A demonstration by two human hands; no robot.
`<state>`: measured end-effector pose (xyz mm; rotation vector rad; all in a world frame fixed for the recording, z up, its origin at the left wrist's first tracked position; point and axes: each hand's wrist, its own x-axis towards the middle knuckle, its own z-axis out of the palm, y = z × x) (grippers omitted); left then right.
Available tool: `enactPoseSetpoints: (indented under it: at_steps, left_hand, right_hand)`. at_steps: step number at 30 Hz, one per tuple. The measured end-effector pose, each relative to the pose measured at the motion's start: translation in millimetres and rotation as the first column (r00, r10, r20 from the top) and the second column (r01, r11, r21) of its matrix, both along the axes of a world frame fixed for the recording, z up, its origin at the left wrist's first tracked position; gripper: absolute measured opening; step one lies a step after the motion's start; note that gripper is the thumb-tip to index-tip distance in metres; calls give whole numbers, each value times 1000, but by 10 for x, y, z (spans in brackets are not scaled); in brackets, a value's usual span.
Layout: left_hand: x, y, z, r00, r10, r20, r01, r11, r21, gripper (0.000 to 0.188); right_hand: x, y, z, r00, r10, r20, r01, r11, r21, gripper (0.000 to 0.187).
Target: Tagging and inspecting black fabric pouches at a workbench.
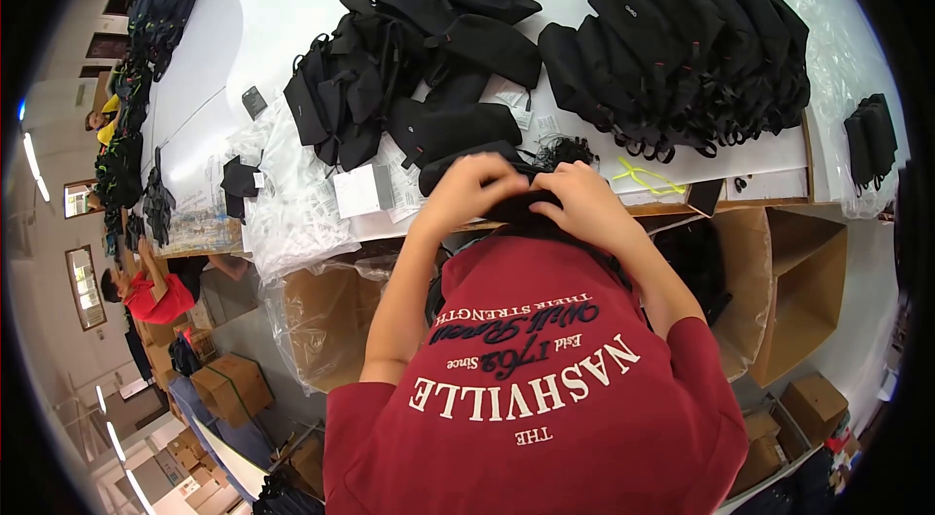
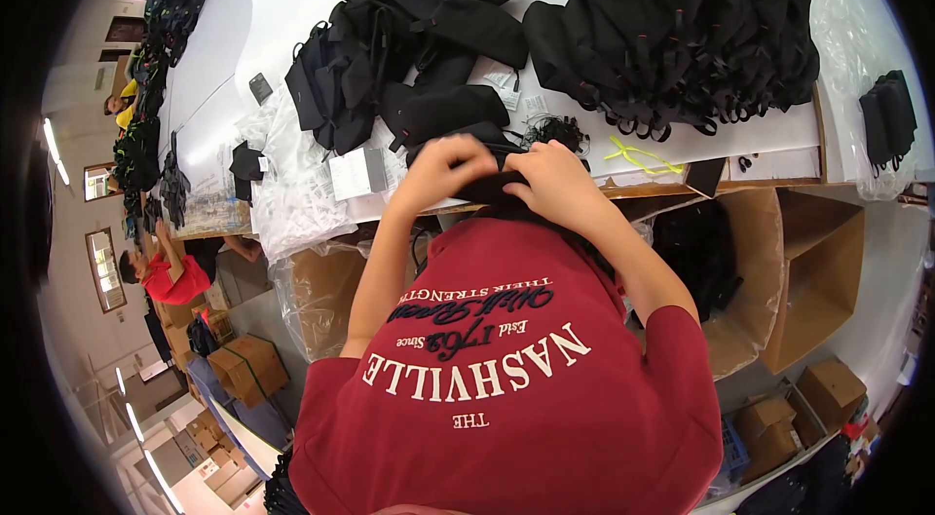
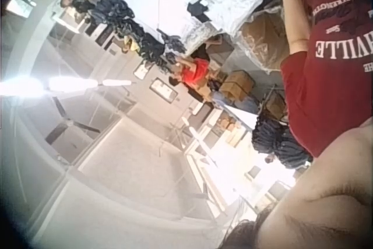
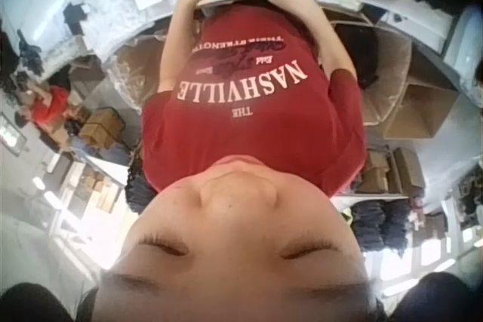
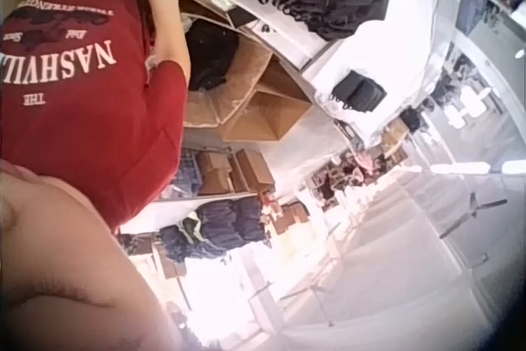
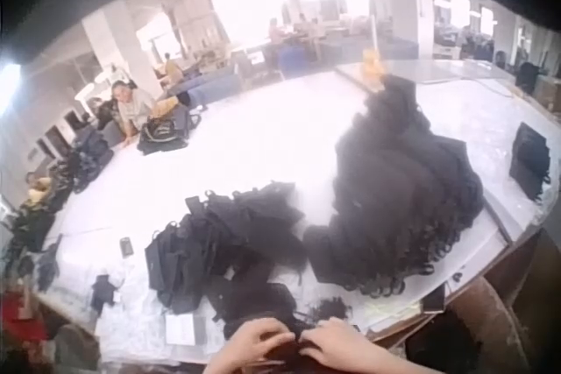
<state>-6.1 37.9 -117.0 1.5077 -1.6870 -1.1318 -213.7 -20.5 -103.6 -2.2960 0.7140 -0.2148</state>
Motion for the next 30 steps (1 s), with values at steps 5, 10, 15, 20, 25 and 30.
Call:
enactPoseSetpoints:
  at_steps: [5,10,15,20,25,30]
  left_hand:
    - [139,-938,-712,934,324,149,-320,946,-50,25]
    - [81,-1191,-1393,604,244,759,-167,969,-179,34]
    - [171,-1189,-1558,669,348,657,-157,930,-333,24]
    - [212,-1109,-1445,750,295,592,-107,937,-332,28]
    - [116,-1094,-1379,671,286,684,-110,951,-289,32]
    - [196,-1103,-1473,640,265,722,17,934,-357,19]
  right_hand:
    - [-152,73,-440,999,-24,-44,21,997,-73,12]
    - [-310,240,-438,989,-148,22,149,987,-65,13]
    - [-426,267,-471,950,-308,58,310,950,-46,14]
    - [-456,136,-443,930,-364,53,365,930,-34,14]
    - [-387,56,-323,944,-326,51,330,935,-131,13]
    - [-369,102,-288,919,-369,136,389,906,-169,13]
